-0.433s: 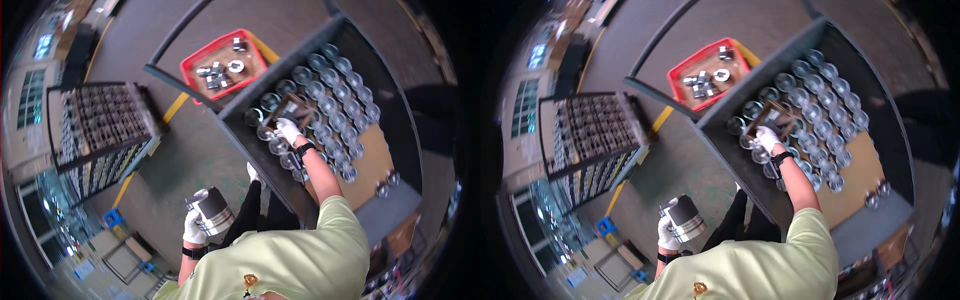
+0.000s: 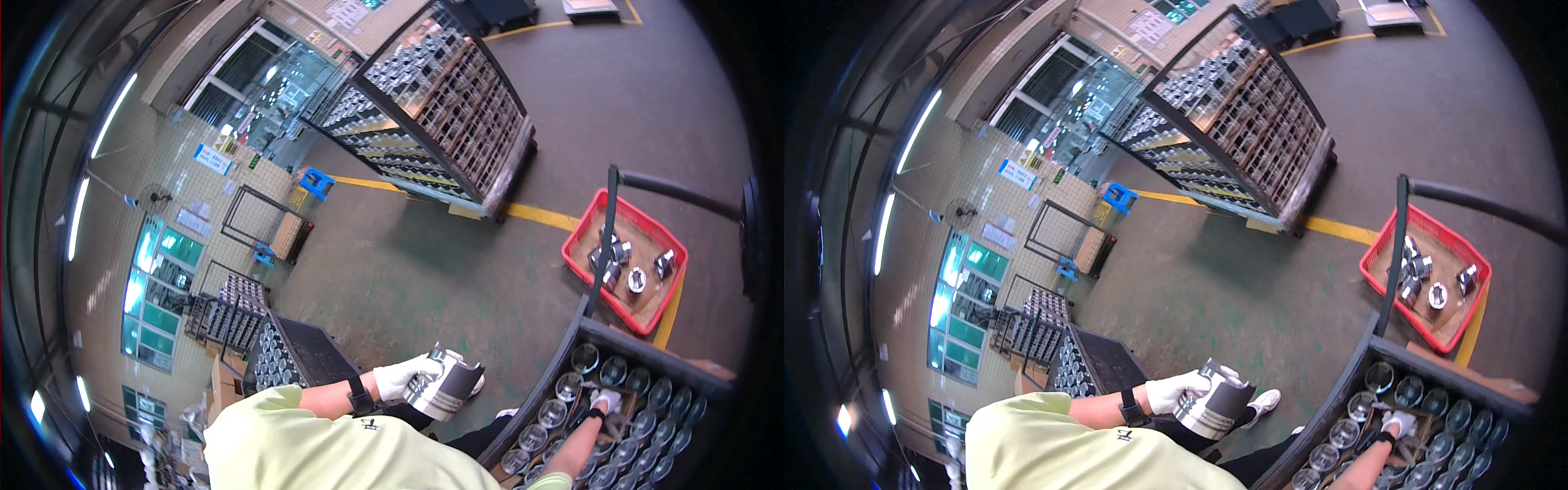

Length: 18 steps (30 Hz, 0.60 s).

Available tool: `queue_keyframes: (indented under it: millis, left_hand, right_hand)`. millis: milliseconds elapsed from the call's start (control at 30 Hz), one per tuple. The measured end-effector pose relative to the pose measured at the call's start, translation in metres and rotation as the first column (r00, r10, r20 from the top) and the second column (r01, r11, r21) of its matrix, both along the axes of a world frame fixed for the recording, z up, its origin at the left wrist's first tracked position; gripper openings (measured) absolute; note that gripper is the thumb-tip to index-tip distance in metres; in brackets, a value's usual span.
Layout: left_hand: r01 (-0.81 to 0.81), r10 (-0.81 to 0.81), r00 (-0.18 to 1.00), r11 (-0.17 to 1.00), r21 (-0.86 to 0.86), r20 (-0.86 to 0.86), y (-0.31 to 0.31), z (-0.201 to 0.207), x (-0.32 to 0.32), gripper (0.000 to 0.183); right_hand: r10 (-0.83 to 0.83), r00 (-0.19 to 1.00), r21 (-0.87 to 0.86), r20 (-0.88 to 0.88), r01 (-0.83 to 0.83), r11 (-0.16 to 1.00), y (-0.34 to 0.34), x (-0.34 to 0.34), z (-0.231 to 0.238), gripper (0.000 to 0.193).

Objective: Sorting and organizing engine pistons from a shipping bin into a layered cart using cardboard separators.

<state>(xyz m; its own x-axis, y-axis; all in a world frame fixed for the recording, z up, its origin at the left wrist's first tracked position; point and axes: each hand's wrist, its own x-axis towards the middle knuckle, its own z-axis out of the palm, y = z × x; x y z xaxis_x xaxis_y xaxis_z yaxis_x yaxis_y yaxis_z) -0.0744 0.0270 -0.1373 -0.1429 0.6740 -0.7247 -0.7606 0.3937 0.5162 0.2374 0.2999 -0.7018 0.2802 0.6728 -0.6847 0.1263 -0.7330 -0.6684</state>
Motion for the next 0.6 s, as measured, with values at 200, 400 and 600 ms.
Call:
queue_keyframes:
  millis: [200,400,600]
  left_hand:
    - [-0.04,0.039,0.998,0.999,-0.025,-0.047,-0.011,-0.013,0.003,0.052]
    - [-0.011,0.008,0.998,0.998,0.061,0.06,-0.014,-0.006,-0.01,0.053]
    - [-0.107,0.106,0.994,0.994,-0.033,-0.042,-0.015,-0.019,0.006,0.052]
  right_hand:
    - [-0.103,0.992,-0.209,0.079,0.117,0.971,0.001,-0.046,-0.01,0.014]
    - [-0.193,0.974,-0.297,-0.117,0.151,0.943,0.059,0.083,-0.088,0.008]
    - [0.086,0.976,-0.509,-0.202,-0.18,0.842,-0.003,-0.034,-0.052,0.006]
